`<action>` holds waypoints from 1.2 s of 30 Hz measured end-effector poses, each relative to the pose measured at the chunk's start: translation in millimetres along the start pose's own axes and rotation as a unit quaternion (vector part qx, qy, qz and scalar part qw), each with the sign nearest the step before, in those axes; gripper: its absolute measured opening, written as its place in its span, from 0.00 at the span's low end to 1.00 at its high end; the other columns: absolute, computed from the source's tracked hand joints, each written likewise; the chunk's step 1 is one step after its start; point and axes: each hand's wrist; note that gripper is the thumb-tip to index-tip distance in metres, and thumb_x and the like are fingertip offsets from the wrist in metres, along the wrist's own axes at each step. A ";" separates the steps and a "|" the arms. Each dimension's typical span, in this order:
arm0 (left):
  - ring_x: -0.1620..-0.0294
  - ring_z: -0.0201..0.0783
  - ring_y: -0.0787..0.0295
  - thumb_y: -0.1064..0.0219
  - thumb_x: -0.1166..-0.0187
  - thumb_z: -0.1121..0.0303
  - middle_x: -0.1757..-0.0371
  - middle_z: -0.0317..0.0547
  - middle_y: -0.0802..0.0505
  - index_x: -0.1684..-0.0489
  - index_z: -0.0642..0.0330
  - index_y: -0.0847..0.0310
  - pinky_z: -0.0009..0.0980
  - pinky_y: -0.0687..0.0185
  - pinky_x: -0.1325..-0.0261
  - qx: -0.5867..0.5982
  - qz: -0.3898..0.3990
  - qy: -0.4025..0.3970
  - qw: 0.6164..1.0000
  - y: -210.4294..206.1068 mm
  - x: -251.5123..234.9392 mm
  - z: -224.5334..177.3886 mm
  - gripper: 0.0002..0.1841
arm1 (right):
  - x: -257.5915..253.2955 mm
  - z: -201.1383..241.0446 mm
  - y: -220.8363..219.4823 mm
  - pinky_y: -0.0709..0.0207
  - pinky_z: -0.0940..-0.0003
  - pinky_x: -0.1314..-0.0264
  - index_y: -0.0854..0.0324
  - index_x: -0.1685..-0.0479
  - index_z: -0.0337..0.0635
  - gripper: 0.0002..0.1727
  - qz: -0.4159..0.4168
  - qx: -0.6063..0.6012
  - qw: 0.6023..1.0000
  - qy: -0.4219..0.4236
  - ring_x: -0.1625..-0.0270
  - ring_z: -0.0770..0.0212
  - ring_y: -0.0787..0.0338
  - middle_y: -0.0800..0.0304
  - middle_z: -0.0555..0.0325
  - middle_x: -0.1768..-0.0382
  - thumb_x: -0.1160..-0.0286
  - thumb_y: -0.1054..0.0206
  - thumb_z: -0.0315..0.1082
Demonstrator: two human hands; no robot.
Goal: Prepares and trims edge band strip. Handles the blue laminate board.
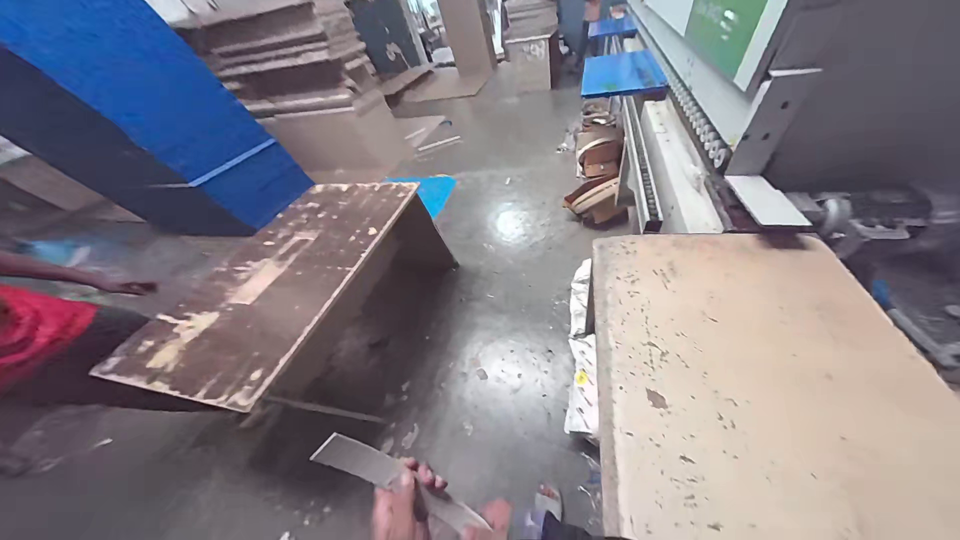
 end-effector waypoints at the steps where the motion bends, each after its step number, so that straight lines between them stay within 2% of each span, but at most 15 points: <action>1: 0.76 0.27 0.10 0.62 0.13 0.68 0.75 0.25 0.10 0.48 0.52 0.29 0.27 0.09 0.69 0.022 -0.018 0.008 1.000 0.3 -1.1 2.8 0.13 | -5.0 -11.1 -0.2 0.26 0.72 0.68 0.16 0.43 0.32 0.24 -0.006 0.001 1.000 0.013 0.77 0.72 0.25 0.20 0.63 0.78 0.09 0.46 0.46; 3: 0.82 0.27 0.14 0.67 0.14 0.69 0.80 0.27 0.12 0.53 0.52 0.27 0.25 0.12 0.76 0.055 -0.049 0.014 0.997 -1.3 -6.7 6.7 0.18 | -13.7 -28.7 -1.1 0.25 0.68 0.69 0.15 0.44 0.32 0.26 -0.014 0.011 0.998 0.058 0.78 0.69 0.23 0.18 0.58 0.78 0.10 0.47 0.49; 5: 0.85 0.27 0.16 0.67 0.14 0.69 0.82 0.27 0.13 0.57 0.53 0.26 0.25 0.14 0.79 0.068 -0.054 0.007 0.996 -7.0 -10.9 9.3 0.19 | -8.0 -20.0 2.6 0.21 0.62 0.64 0.15 0.41 0.33 0.28 -0.020 0.047 0.997 0.059 0.74 0.64 0.20 0.16 0.53 0.74 0.08 0.50 0.50; 6: 0.83 0.27 0.15 0.66 0.14 0.69 0.81 0.27 0.12 0.55 0.53 0.26 0.25 0.13 0.78 0.061 -0.043 0.008 0.997 -6.8 -9.8 8.3 0.18 | -4.4 -19.5 0.1 0.21 0.63 0.66 0.15 0.42 0.33 0.28 -0.034 0.050 0.996 0.069 0.75 0.64 0.20 0.16 0.54 0.75 0.09 0.49 0.50; 8: 0.76 0.30 0.08 0.63 0.14 0.69 0.76 0.27 0.07 0.50 0.54 0.27 0.29 0.07 0.68 0.044 0.002 0.008 0.999 -9.1 -15.1 4.9 0.15 | 3.3 -9.5 1.1 0.21 0.64 0.66 0.17 0.41 0.33 0.27 -0.074 0.045 0.994 0.068 0.75 0.65 0.19 0.17 0.55 0.75 0.10 0.48 0.50; 11: 0.66 0.31 0.03 0.54 0.15 0.71 0.68 0.32 0.03 0.45 0.61 0.27 0.30 0.05 0.58 -0.028 0.053 0.034 0.998 -6.8 -26.7 -0.5 0.12 | 16.5 8.1 1.7 0.18 0.59 0.63 0.21 0.38 0.34 0.25 -0.142 0.066 0.988 0.020 0.73 0.61 0.16 0.15 0.52 0.73 0.10 0.46 0.50; 13: 0.64 0.31 0.03 0.46 0.18 0.71 0.64 0.35 0.02 0.46 0.65 0.24 0.29 0.06 0.58 -0.071 0.074 0.040 0.994 -7.3 -35.8 -2.3 0.11 | 25.7 17.5 6.6 0.17 0.56 0.61 0.18 0.38 0.34 0.26 -0.178 0.090 0.980 -0.005 0.71 0.58 0.14 0.13 0.50 0.71 0.10 0.46 0.50; 17: 0.65 0.31 0.03 0.38 0.22 0.73 0.63 0.35 0.02 0.46 0.66 0.22 0.29 0.05 0.59 -0.084 0.123 0.032 0.988 -7.6 -46.5 -6.8 0.11 | 43.1 33.2 7.7 0.17 0.60 0.66 0.17 0.40 0.35 0.25 -0.190 0.096 0.977 -0.027 0.75 0.61 0.14 0.13 0.53 0.75 0.10 0.46 0.49; 21: 0.63 0.32 0.03 0.44 0.18 0.74 0.63 0.34 0.03 0.46 0.65 0.24 0.30 0.06 0.57 -0.060 0.170 0.035 0.983 -18.9 -57.6 -8.8 0.09 | 52.6 47.8 -2.6 0.16 0.62 0.68 0.19 0.35 0.35 0.23 -0.208 0.086 0.974 -0.034 0.76 0.62 0.14 0.14 0.54 0.75 0.10 0.46 0.46; 24: 0.63 0.34 0.04 0.50 0.12 0.71 0.63 0.39 0.03 0.48 0.68 0.22 0.33 0.06 0.57 -0.053 0.203 0.018 0.977 -25.3 -66.5 -5.9 0.12 | 54.0 47.7 -11.3 0.16 0.65 0.73 0.21 0.35 0.35 0.23 -0.235 0.056 0.970 -0.018 0.80 0.65 0.16 0.16 0.59 0.79 0.13 0.45 0.46; 28: 0.60 0.35 0.04 0.57 0.09 0.69 0.60 0.44 0.02 0.48 0.68 0.23 0.33 0.08 0.53 -0.041 0.233 0.033 0.971 -26.5 -72.5 -6.9 0.16 | 53.4 49.0 -12.0 0.18 0.70 0.78 0.21 0.37 0.35 0.21 -0.236 0.002 0.972 0.010 0.83 0.69 0.17 0.17 0.63 0.82 0.12 0.46 0.42; 34: 0.58 0.38 0.02 0.66 0.09 0.63 0.55 0.48 0.02 0.40 0.68 0.23 0.35 0.06 0.51 0.034 0.226 0.101 0.968 1.7 -68.0 -8.6 0.25 | 44.8 38.7 -4.5 0.19 0.74 0.82 0.18 0.43 0.36 0.17 -0.167 -0.073 0.983 0.022 0.86 0.71 0.16 0.14 0.66 0.84 0.13 0.46 0.39; 36: 0.58 0.37 0.03 0.68 0.08 0.61 0.54 0.47 0.02 0.37 0.65 0.23 0.34 0.07 0.52 0.069 0.210 0.117 0.968 10.1 -61.4 -7.3 0.26 | 41.8 36.3 -5.1 0.19 0.74 0.83 0.17 0.46 0.38 0.16 -0.137 -0.098 0.985 0.027 0.86 0.71 0.16 0.14 0.66 0.85 0.13 0.47 0.38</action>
Point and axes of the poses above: each hand's wrist, its own x-axis away from the middle knuckle, its own y-axis out of the back of the hand, z = x × y
